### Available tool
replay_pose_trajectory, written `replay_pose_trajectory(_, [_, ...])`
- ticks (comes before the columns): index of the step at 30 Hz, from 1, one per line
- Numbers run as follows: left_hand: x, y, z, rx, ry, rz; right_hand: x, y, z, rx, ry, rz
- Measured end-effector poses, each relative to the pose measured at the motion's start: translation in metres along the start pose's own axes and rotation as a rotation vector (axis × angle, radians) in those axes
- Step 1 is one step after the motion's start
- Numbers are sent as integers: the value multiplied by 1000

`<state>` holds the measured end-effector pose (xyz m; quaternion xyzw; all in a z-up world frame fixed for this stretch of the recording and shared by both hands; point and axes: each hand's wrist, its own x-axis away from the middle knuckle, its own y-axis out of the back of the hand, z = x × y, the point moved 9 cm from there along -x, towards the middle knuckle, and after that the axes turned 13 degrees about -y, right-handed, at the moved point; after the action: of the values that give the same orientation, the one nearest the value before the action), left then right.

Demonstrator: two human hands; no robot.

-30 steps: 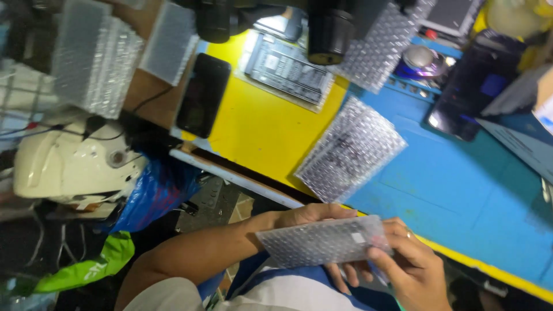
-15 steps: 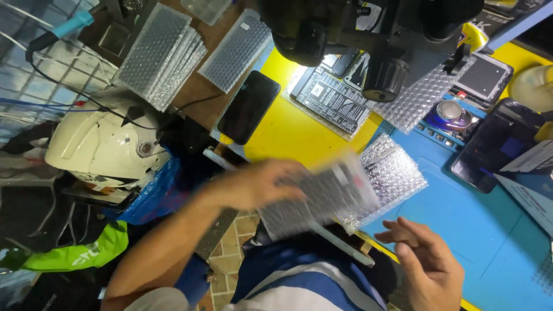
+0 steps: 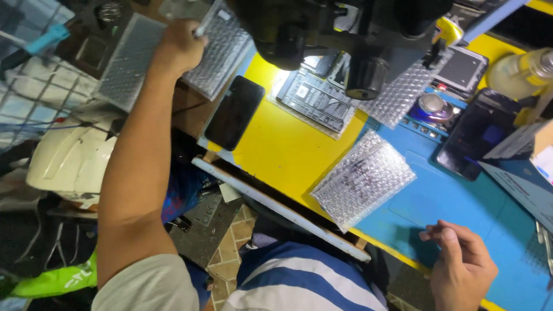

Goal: The person opens a cardboard box and removes several bubble-wrapped rectangular items, likely phone batteries. They unwrap each item one by one, briefly inspect the exposed component, and place it on the workbench. The process repeats for multiple items.

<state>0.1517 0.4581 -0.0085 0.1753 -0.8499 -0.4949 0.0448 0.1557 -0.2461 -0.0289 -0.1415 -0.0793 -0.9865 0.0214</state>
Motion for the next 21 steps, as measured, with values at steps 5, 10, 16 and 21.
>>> replay_pose_trajectory(5, [18, -11, -36, -477, -316, -148, -8, 15, -20, 85, -22, -56])
replay_pose_trajectory(10, [88, -24, -221, -272, -175, -29, -7, 0, -3, 58, -57, 3])
replay_pose_trajectory(16, [158, -149, -350, -21, -356, 230, -11, -19, 8, 73, -49, 92])
replay_pose_trajectory(21, [162, -180, -358, -194, -415, 301, -10, -16, 6, 55, -36, 100])
